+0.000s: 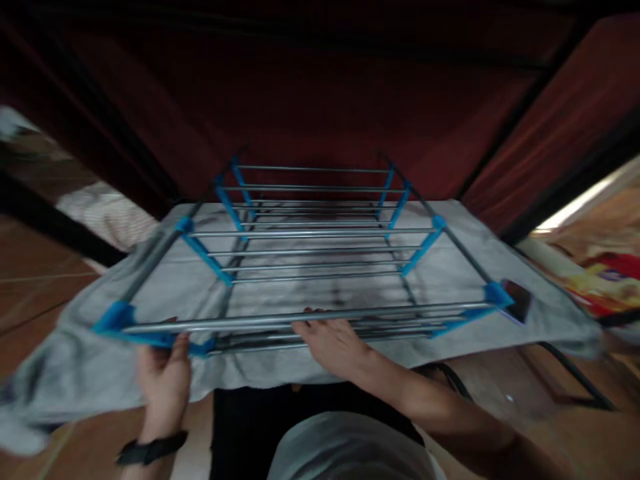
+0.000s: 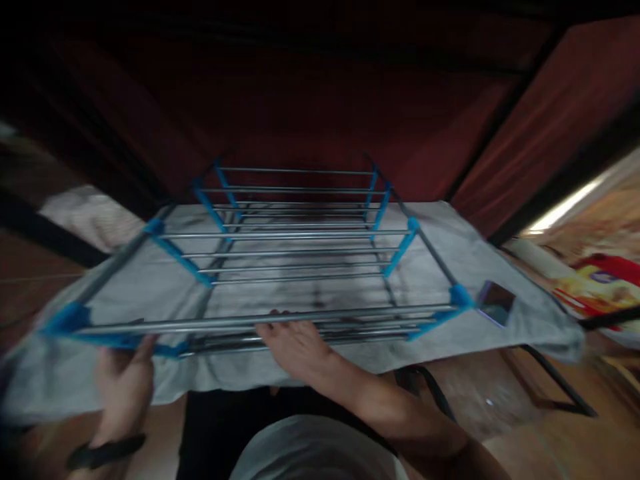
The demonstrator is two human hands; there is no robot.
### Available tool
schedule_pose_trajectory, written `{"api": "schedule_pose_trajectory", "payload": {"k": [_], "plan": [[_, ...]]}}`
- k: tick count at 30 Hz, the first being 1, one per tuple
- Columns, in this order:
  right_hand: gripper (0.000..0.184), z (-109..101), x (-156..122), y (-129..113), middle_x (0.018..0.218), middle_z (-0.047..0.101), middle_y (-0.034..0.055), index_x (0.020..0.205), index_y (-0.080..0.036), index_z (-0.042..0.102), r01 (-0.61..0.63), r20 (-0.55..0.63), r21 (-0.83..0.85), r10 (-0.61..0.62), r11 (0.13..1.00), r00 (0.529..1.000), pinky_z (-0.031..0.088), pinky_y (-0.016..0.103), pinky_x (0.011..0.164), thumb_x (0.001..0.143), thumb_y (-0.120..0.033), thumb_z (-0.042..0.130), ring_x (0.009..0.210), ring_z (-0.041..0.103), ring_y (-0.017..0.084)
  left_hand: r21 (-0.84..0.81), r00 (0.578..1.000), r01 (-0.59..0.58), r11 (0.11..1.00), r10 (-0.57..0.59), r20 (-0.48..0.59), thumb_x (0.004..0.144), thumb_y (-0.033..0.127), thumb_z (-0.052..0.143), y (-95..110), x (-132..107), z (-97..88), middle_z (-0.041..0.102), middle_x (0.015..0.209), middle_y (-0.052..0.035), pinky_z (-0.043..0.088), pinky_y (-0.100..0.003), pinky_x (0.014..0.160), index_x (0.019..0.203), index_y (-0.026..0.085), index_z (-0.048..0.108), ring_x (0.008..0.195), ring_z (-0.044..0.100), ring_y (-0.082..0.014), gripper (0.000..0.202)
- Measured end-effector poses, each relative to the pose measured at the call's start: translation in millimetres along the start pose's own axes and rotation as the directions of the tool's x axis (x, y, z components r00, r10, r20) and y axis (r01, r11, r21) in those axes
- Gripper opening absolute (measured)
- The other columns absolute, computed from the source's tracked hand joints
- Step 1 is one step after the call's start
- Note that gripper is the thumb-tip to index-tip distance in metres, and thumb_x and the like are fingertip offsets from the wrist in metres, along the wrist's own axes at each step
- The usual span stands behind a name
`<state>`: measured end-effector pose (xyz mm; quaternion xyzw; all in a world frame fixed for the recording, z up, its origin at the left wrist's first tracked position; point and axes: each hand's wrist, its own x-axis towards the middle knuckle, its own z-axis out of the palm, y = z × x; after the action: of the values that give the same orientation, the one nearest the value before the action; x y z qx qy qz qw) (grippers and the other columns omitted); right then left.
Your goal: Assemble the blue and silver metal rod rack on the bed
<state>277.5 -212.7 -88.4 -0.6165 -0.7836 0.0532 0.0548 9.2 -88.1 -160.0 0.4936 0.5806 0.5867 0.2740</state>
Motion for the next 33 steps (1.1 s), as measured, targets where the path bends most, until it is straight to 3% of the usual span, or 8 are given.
{"api": "schedule_pose_trajectory", "payload": {"k": [3,5,9,19,22,25,28,33], "plan": [[0.038,2.5,-2.0,-0.6,0.106,0.072,0.0061,0.118,-0.025,0.058,-0.031,0.002,-0.06,0.031,0.998,1.0,0.048,0.026,0.07,0.093,-0.005,0.037,0.091,0.07,0.018,0.024,0.998,-0.069,0.997,0.069,-0.001,0.068,0.064,0.074,-9.8,2.6,-3.7,0.068,0.092,-0.004,0.055,-0.042,0.089,0.095,0.021,0.063,0.086,0.062,-0.0238,0.052],[0.042,6.1,-1.2,0.8,0.107,0.072,0.0073,0.118,-0.024,0.059,-0.011,-0.042,-0.091,0.007,0.996,0.999,0.048,0.027,0.074,0.09,-0.001,0.038,0.094,0.07,0.019,-0.044,0.997,-0.055,0.998,0.057,0.05,0.075,0.056,0.072,-13.8,3.6,-5.8,0.067,0.093,-0.004,0.053,-0.037,0.086,0.091,0.022,0.061,0.089,0.062,-0.0223,0.04],[0.043,11.3,-1.7,2.0,0.107,0.073,0.0071,0.116,-0.024,0.061,0.023,-0.074,-0.11,-0.031,0.994,0.997,0.048,0.027,0.072,0.089,0.0,0.037,0.088,0.071,0.019,-0.107,0.999,-0.021,0.994,0.025,0.04,0.078,0.043,0.071,-10.1,0.2,-4.8,0.064,0.09,-0.0019,0.048,-0.034,0.087,0.088,0.023,0.058,0.09,0.06,-0.0202,0.026],[0.025,25.7,-2.5,9.8,0.096,0.074,0.0034,0.116,-0.025,0.061,0.058,-0.117,-0.174,-0.079,0.983,0.99,0.048,0.027,0.064,0.102,-0.023,0.041,0.079,0.071,0.018,-0.15,0.996,0.044,0.988,-0.031,0.089,0.077,0.038,0.067,-4.7,0.5,-2.1,0.064,0.086,-0.0015,0.049,-0.036,0.085,0.089,0.021,0.06,0.082,0.061,-0.0197,0.022],[0.03,22.5,8.3,-6.1,0.112,0.072,0.0089,0.124,-0.022,0.06,0.09,-0.15,-0.17,-0.116,0.981,0.982,0.052,0.031,0.076,0.103,-0.03,0.039,0.094,0.071,0.022,-0.151,0.996,0.043,0.988,-0.031,0.08,0.077,0.038,0.066,-5.5,0.2,-0.8,0.065,0.087,-0.0028,0.048,-0.037,0.086,0.088,0.021,0.06,0.083,0.06,-0.0202,0.021],[0.035,16.3,35.5,-35.6,0.123,0.068,0.012,0.131,-0.019,0.056,0.155,-0.149,-0.081,-0.166,0.985,0.975,0.052,0.032,0.085,0.104,-0.026,0.036,0.106,0.067,0.024,-0.149,0.996,0.036,0.988,-0.024,0.084,0.078,0.04,0.066,-6.2,0.6,-0.2,0.065,0.085,-0.0035,0.049,-0.038,0.086,0.086,0.021,0.06,0.082,0.06,-0.0209,0.022],[0.038,10.0,73.9,-67.6,0.122,0.068,0.0123,0.135,-0.018,0.054,0.188,-0.069,0.092,-0.182,0.978,0.981,0.052,0.032,0.087,0.103,-0.024,0.034,0.105,0.067,0.023,-0.147,0.996,0.024,0.989,-0.01,0.093,0.078,0.04,0.066,-6.2,1.7,0.1,0.065,0.083,-0.0037,0.05,-0.039,0.084,0.083,0.021,0.061,0.08,0.06,-0.0215,0.021],[0.04,4.9,130.5,-105.3,0.125,0.068,0.0117,0.137,-0.02,0.054,0.132,0.082,0.327,-0.167,0.936,0.983,0.049,0.034,0.095,0.102,-0.028,0.037,0.111,0.066,0.024,-0.17,0.996,-0.014,0.985,0.029,0.086,0.076,0.035,0.065,-7.4,3.6,0.5,0.067,0.083,-0.0036,0.052,-0.039,0.084,0.082,0.021,0.062,0.081,0.061,-0.0218,0.016]]}}
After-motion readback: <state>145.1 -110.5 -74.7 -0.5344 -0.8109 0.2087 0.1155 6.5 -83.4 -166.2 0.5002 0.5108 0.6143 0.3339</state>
